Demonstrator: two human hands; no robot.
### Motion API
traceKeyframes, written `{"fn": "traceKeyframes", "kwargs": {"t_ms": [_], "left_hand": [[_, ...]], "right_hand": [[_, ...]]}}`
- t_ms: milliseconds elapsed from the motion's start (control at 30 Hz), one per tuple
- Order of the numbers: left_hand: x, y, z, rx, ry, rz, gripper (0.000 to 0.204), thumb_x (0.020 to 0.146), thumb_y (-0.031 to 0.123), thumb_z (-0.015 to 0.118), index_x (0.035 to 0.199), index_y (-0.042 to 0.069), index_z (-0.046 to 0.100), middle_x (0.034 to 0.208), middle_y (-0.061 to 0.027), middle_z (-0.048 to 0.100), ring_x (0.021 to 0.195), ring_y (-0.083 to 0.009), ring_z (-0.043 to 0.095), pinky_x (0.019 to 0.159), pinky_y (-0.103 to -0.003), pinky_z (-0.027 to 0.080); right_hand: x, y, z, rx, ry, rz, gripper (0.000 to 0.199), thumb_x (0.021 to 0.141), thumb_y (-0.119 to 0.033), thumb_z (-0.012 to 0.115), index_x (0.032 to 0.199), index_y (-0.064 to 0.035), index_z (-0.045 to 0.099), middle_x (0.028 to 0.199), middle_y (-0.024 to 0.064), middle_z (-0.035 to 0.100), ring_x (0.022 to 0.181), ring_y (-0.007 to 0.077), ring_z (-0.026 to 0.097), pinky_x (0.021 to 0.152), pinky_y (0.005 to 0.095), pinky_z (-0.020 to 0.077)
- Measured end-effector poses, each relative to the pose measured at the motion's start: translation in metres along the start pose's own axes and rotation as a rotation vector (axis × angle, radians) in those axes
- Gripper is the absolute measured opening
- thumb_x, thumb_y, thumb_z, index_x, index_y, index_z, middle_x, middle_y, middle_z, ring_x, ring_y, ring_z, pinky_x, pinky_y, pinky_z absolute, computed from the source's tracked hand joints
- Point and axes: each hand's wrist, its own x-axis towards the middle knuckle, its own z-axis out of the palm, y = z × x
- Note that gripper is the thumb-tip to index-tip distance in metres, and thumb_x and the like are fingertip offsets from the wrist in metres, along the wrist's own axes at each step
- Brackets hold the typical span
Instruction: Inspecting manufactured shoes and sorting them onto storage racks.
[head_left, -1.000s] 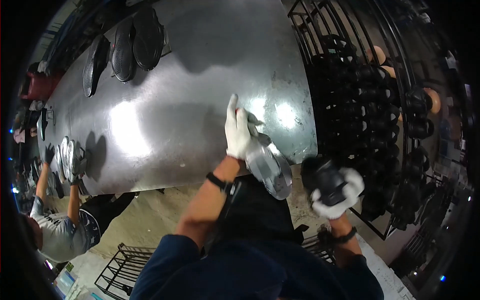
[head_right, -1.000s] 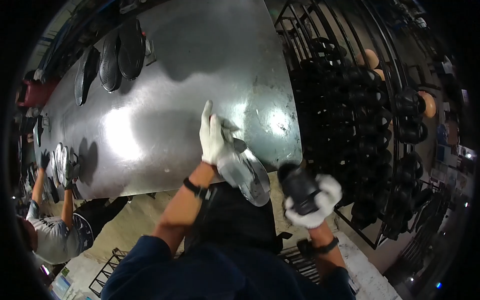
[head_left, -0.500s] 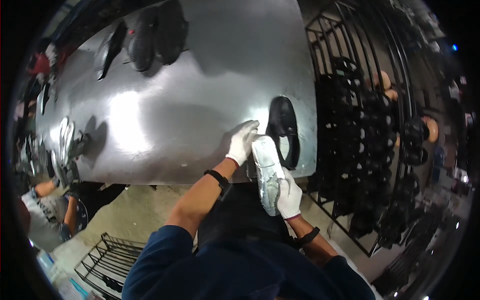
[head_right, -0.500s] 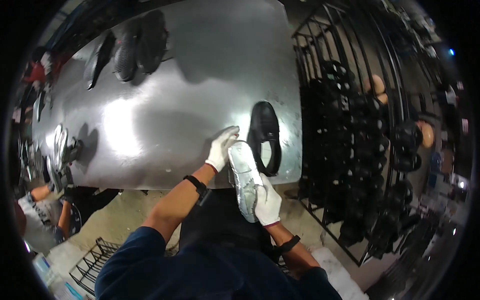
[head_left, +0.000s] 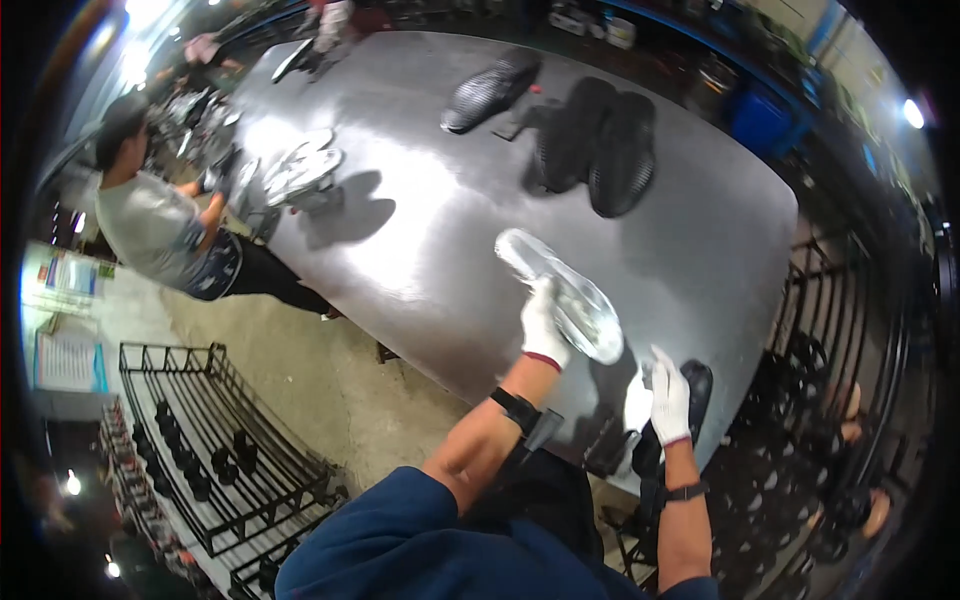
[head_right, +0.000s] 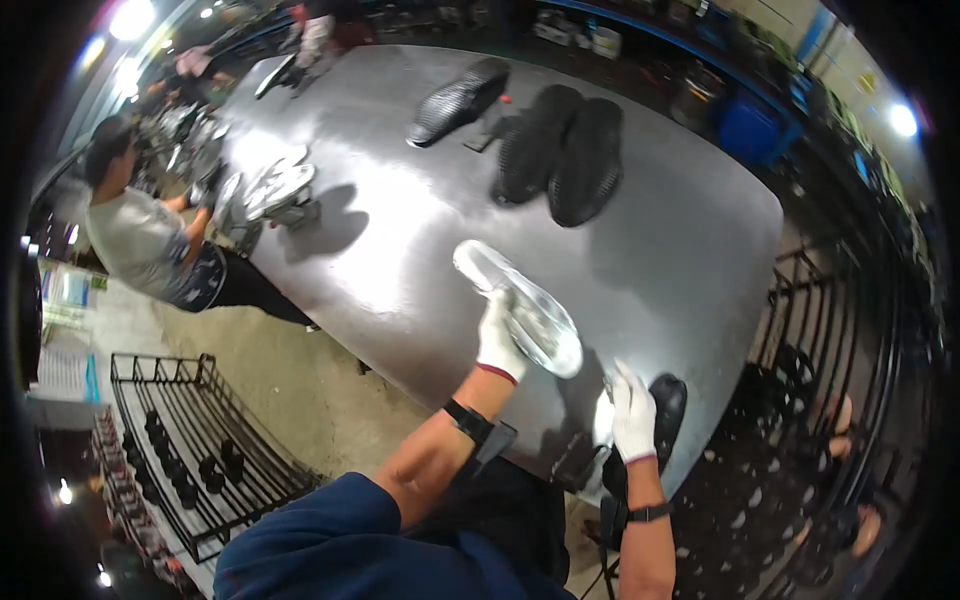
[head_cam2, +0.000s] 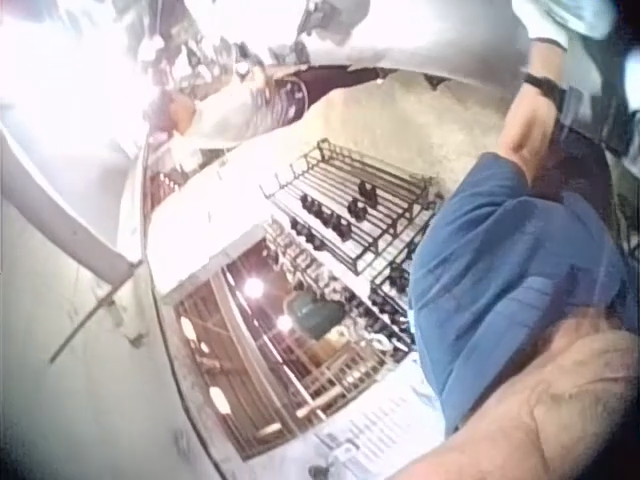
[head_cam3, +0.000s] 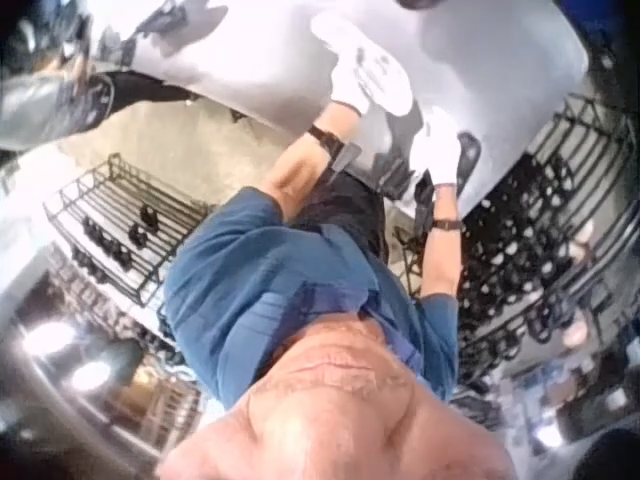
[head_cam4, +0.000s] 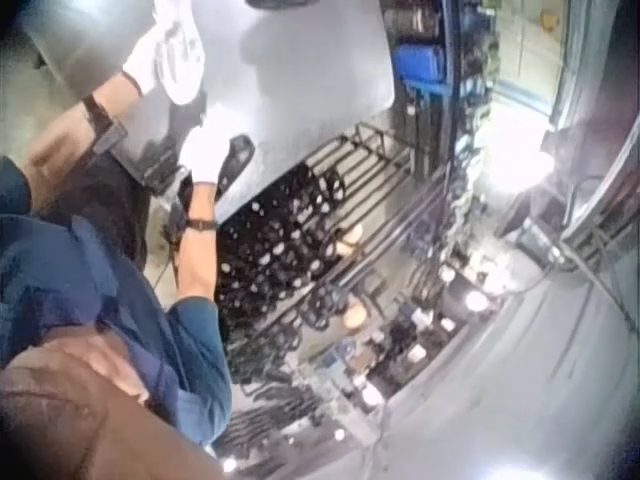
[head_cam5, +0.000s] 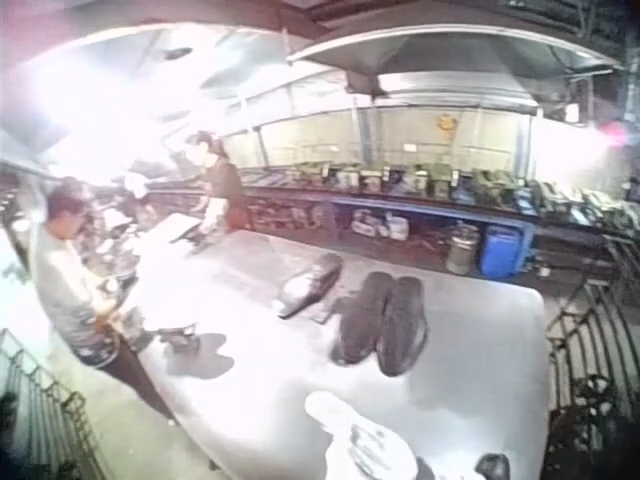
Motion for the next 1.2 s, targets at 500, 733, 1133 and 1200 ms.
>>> {"fn": "traceKeyframes", "kwargs": {"t_ms": [500,733,1133,1200], "left_hand": [[0.177,0.279,0.14,1.492,0.258,1.301,0.101,0.083,0.043,0.08,0.155,-0.012,0.034,0.15,-0.0327,0.05,0.139,-0.0418,0.052,0.115,-0.043,0.043],[0.254,0.318,0.156,0.977,-0.315,0.207,0.054,0.091,0.03,0.081,0.132,-0.002,0.065,0.114,-0.0122,0.074,0.097,-0.0225,0.072,0.088,-0.037,0.059],[-0.018,0.111,-0.066,1.031,-0.337,0.014,0.05,0.104,0.018,0.058,0.151,0.004,0.049,0.119,-0.012,0.071,0.111,-0.023,0.066,0.084,-0.033,0.058],[0.007,0.1,-0.092,0.914,-0.145,0.084,0.046,0.105,0.026,0.053,0.147,0.006,0.054,0.116,-0.0121,0.072,0.113,-0.0248,0.067,0.087,-0.035,0.058]], "right_hand": [[-0.013,0.095,0.022,-0.498,0.129,0.27,0.024,0.084,-0.018,0.079,0.09,0.0005,0.064,0.092,0.0146,0.064,0.087,0.0322,0.065,0.082,0.0431,0.0529],[-0.002,0.082,0.012,-0.503,0.066,0.261,0.03,0.083,-0.026,0.08,0.088,0.0009,0.067,0.093,0.0175,0.066,0.091,0.0336,0.067,0.084,0.0437,0.0536],[0.095,-0.076,0.08,0.524,-0.446,0.049,0.07,0.096,-0.025,0.075,0.152,0.007,0.047,0.137,0.0215,0.066,0.122,0.0253,0.065,0.105,0.0336,0.0508],[0.088,-0.077,0.051,0.231,-0.569,0.027,0.08,0.088,-0.031,0.083,0.152,0.0041,0.05,0.129,0.0194,0.071,0.117,0.0217,0.066,0.105,0.0321,0.0493]]}}
